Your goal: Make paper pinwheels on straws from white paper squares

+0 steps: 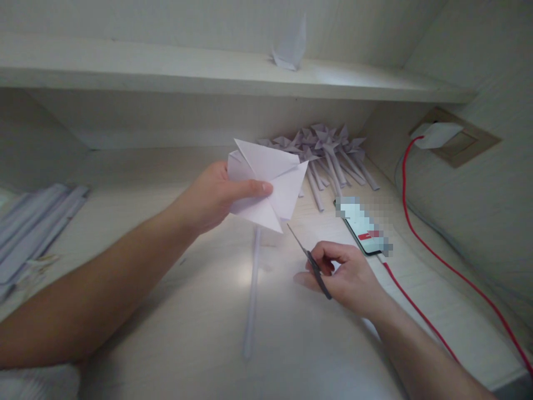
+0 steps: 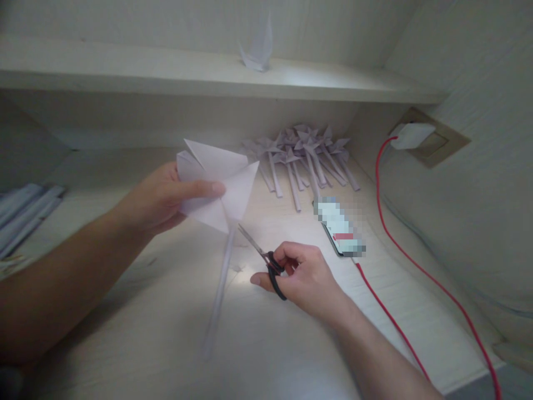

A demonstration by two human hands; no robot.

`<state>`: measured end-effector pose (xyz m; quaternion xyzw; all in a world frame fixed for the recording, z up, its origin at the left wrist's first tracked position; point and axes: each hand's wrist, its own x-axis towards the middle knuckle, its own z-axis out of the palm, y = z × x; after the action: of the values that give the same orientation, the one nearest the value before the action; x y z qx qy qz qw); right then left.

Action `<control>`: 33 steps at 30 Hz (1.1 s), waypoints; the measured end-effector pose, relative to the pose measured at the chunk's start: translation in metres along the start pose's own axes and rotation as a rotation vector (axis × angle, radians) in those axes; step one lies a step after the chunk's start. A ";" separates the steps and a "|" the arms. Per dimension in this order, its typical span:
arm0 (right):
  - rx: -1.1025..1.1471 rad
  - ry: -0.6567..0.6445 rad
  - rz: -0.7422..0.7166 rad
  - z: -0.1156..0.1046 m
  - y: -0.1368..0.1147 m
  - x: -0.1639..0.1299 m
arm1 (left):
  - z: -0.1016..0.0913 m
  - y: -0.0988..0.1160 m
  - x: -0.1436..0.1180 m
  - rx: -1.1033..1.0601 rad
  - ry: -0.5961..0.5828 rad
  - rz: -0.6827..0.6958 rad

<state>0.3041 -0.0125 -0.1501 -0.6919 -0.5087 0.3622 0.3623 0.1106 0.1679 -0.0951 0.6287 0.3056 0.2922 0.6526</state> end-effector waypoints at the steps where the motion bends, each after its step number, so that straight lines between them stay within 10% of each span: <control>1: 0.002 -0.001 0.003 0.000 0.000 0.000 | 0.000 0.000 0.000 0.005 0.002 -0.009; 33: 0.001 -0.007 0.020 -0.001 0.004 0.000 | 0.003 -0.006 -0.002 0.003 -0.003 -0.029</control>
<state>0.3068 -0.0141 -0.1532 -0.6957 -0.5028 0.3682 0.3571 0.1118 0.1645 -0.1006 0.6255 0.3142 0.2815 0.6564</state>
